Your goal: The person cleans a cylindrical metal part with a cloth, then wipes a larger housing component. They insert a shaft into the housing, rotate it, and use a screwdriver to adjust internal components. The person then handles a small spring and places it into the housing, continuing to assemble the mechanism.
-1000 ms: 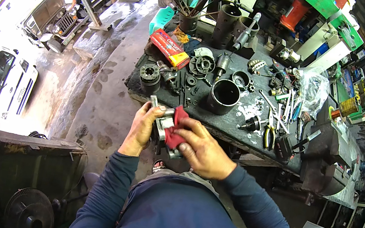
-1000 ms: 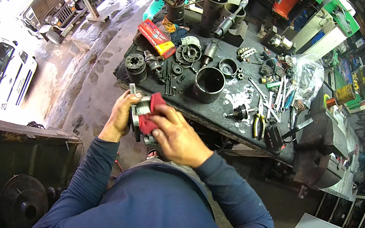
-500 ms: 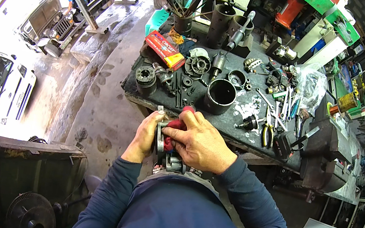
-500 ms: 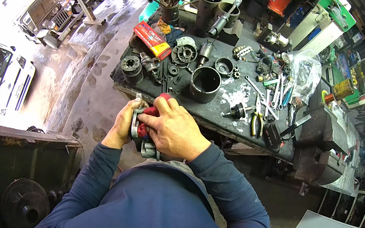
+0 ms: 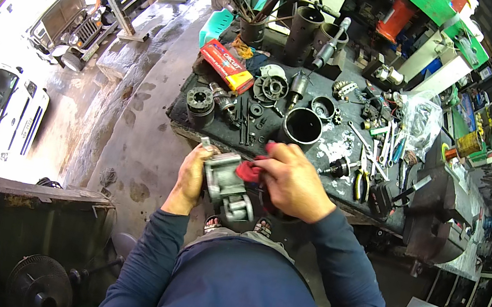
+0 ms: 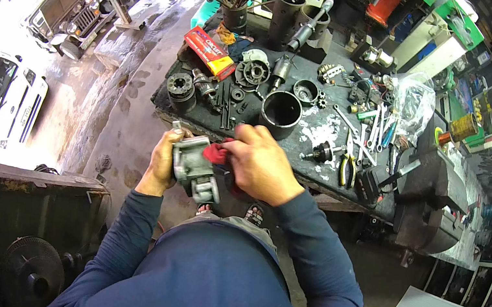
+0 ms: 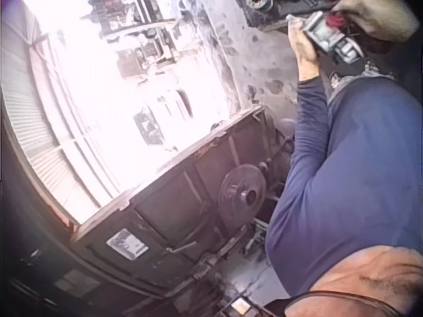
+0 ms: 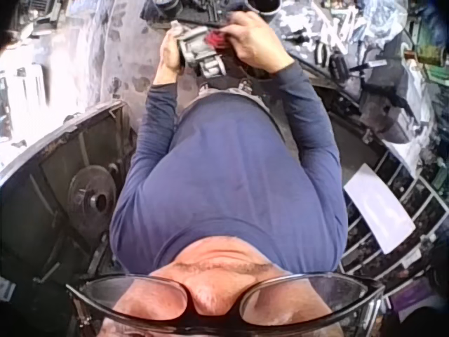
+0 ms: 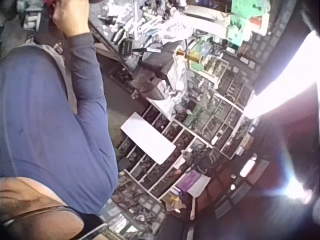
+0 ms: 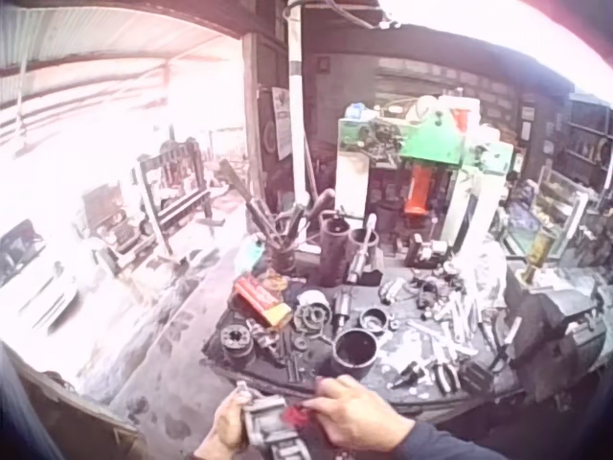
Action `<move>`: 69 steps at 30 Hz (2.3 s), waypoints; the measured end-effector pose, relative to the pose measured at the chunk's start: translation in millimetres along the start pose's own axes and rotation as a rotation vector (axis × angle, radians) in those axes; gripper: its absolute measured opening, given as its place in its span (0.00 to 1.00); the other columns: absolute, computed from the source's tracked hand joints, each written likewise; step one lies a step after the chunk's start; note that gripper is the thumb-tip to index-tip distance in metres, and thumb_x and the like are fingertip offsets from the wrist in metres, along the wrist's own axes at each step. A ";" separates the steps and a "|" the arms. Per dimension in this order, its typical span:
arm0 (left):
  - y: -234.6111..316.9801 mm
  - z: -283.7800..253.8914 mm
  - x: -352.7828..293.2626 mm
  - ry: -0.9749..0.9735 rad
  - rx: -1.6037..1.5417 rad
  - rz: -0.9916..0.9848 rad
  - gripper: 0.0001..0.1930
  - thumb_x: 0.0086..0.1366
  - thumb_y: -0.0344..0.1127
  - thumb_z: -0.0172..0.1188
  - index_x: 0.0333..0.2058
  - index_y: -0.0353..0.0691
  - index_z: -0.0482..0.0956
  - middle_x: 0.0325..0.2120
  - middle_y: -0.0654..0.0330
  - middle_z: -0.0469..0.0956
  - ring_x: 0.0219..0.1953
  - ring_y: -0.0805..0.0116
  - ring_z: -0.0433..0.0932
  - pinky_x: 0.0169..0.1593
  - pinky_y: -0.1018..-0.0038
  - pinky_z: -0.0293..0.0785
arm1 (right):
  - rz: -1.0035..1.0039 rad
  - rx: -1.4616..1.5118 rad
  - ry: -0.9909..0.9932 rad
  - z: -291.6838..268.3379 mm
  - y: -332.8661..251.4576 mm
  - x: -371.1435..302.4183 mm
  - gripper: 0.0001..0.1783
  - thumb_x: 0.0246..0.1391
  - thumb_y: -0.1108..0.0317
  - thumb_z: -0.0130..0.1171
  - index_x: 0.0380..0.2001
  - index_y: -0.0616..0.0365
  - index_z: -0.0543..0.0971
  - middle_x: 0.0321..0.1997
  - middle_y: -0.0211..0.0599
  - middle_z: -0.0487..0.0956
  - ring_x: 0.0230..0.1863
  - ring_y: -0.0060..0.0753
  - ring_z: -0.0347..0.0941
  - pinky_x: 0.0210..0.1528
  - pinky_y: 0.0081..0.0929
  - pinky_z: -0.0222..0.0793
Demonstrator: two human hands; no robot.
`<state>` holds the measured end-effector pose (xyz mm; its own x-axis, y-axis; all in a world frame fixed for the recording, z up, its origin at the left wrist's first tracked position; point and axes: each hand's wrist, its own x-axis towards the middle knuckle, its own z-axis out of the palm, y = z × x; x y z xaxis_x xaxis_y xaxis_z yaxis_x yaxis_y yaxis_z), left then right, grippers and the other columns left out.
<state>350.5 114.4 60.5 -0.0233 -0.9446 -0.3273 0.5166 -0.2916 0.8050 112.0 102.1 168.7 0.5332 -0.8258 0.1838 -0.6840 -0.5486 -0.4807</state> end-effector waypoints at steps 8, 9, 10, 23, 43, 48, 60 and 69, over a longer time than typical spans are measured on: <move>9.6 -17.0 12.6 -0.045 -0.164 0.130 0.21 0.74 0.53 0.51 0.44 0.41 0.79 0.40 0.54 0.85 0.40 0.60 0.86 0.48 0.64 0.84 | -0.263 0.342 -0.107 19.1 -25.0 -14.1 0.24 0.57 0.70 0.71 0.57 0.58 0.79 0.68 0.49 0.72 0.63 0.59 0.73 0.66 0.48 0.71; 9.6 -18.9 13.1 -0.021 -0.127 0.112 0.21 0.74 0.53 0.51 0.44 0.41 0.79 0.40 0.54 0.85 0.41 0.59 0.86 0.49 0.63 0.85 | -0.278 0.363 -0.060 23.2 -21.3 -14.1 0.23 0.57 0.67 0.71 0.56 0.60 0.79 0.63 0.49 0.73 0.62 0.59 0.73 0.65 0.48 0.72; 7.9 -18.9 14.7 0.009 -0.119 0.109 0.20 0.73 0.53 0.52 0.44 0.41 0.79 0.40 0.54 0.85 0.40 0.60 0.86 0.49 0.63 0.84 | -0.271 0.402 -0.003 27.6 -18.2 -14.9 0.23 0.57 0.65 0.71 0.54 0.61 0.79 0.59 0.50 0.74 0.62 0.59 0.73 0.63 0.48 0.73; 6.5 29.6 -10.0 -0.043 -0.147 0.670 0.35 0.63 0.54 0.61 0.61 0.34 0.70 0.62 0.48 0.73 0.63 0.57 0.75 0.70 0.59 0.70 | 1.006 2.052 -0.185 33.8 -8.5 -6.7 0.32 0.78 0.43 0.45 0.64 0.59 0.77 0.57 0.41 0.85 0.59 0.41 0.82 0.67 0.48 0.76; 0.1 22.0 -15.6 -0.142 -0.646 -0.118 0.45 0.64 0.76 0.56 0.64 0.44 0.76 0.58 0.54 0.82 0.57 0.51 0.82 0.65 0.51 0.77 | 0.033 0.951 0.552 15.4 -24.1 -32.7 0.08 0.63 0.73 0.69 0.42 0.61 0.80 0.45 0.35 0.83 0.43 0.31 0.80 0.51 0.31 0.77; -2.2 -4.2 -9.2 -0.248 -0.558 -0.046 0.44 0.68 0.72 0.53 0.65 0.38 0.74 0.58 0.47 0.81 0.55 0.48 0.83 0.62 0.49 0.79 | 0.023 1.033 0.384 -12.0 -15.0 -15.6 0.22 0.76 0.55 0.54 0.61 0.60 0.79 0.62 0.45 0.81 0.63 0.43 0.78 0.70 0.45 0.69; 0.0 -43.4 -2.1 -0.210 -0.744 -0.314 0.55 0.65 0.82 0.51 0.76 0.44 0.59 0.57 0.43 0.80 0.56 0.44 0.83 0.58 0.48 0.84 | 0.332 0.395 0.194 68.6 -26.4 27.7 0.16 0.73 0.60 0.56 0.48 0.64 0.82 0.39 0.51 0.83 0.46 0.58 0.79 0.51 0.48 0.73; 27.3 -20.1 8.3 -0.408 -0.685 -0.242 0.54 0.66 0.75 0.50 0.76 0.37 0.57 0.59 0.37 0.77 0.58 0.39 0.80 0.57 0.48 0.83 | -0.089 0.318 0.357 84.9 -75.4 18.4 0.32 0.67 0.60 0.59 0.71 0.58 0.71 0.71 0.53 0.70 0.71 0.58 0.65 0.73 0.55 0.58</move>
<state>381.7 101.7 69.8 -0.4409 -0.8864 -0.1410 0.8607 -0.4621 0.2136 215.6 139.4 135.5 0.3402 -0.8015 0.4919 -0.4278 -0.5977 -0.6781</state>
